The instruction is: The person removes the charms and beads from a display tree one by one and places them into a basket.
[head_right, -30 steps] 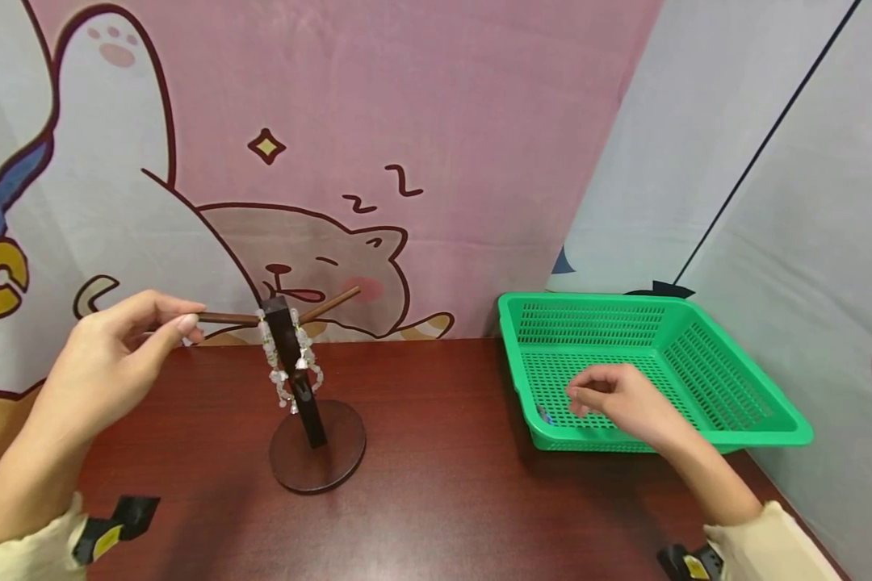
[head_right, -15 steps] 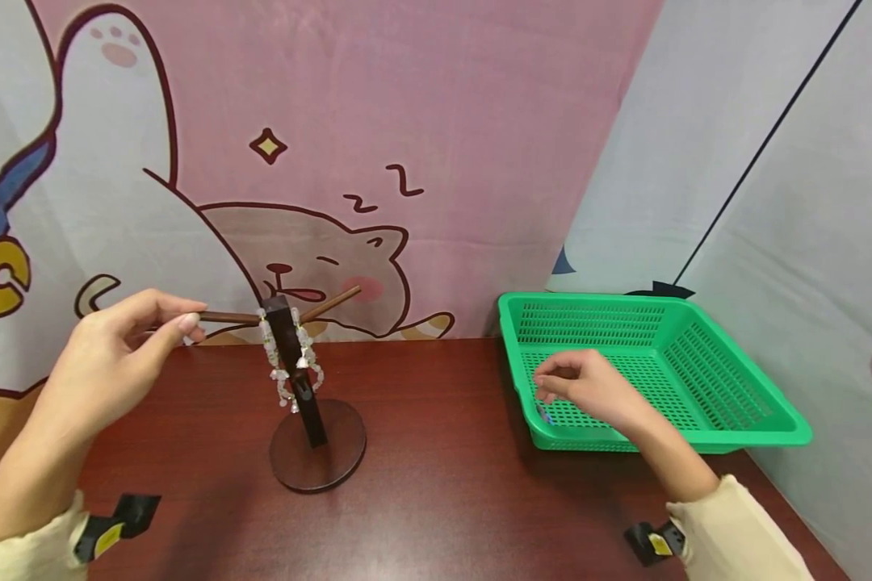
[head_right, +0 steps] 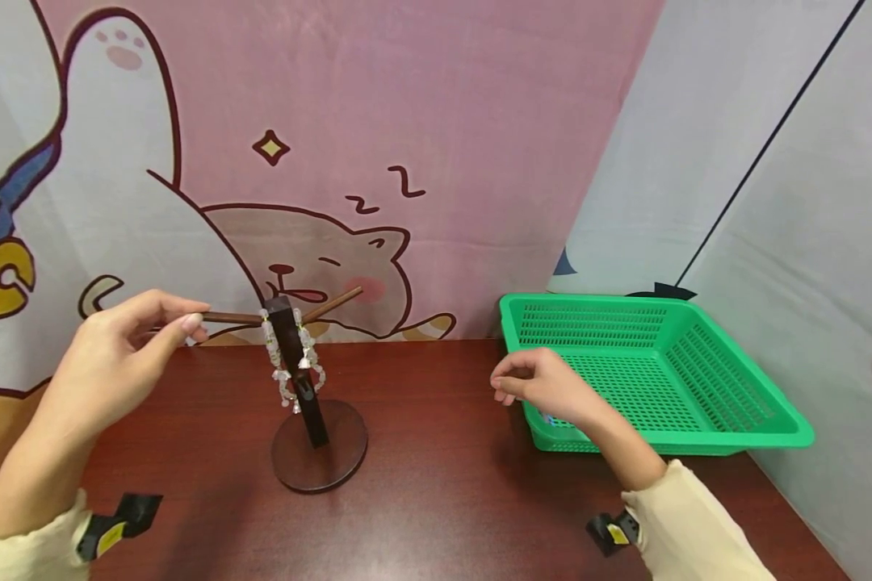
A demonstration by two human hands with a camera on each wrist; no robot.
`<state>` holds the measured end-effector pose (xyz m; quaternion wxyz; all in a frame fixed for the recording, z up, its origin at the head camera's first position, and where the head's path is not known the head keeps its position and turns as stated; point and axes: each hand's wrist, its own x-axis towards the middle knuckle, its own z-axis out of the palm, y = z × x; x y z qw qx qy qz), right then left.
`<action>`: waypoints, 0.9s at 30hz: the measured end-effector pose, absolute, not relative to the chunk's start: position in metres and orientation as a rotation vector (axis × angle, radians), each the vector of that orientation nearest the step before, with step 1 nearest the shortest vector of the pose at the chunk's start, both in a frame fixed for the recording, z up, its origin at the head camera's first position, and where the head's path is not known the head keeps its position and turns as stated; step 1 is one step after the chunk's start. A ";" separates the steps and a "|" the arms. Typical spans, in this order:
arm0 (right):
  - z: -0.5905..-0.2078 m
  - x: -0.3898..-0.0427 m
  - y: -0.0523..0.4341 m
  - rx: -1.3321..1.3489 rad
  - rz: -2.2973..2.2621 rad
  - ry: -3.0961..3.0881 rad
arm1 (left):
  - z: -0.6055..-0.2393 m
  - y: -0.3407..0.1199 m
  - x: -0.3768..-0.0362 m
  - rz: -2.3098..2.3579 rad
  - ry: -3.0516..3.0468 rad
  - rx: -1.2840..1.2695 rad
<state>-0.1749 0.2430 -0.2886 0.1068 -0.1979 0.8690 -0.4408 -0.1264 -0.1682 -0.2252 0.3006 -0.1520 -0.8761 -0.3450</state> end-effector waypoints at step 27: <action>-0.289 -0.181 0.161 -0.910 -1.291 2.425 | -0.225 -0.169 -0.126 -0.906 -2.335 -0.414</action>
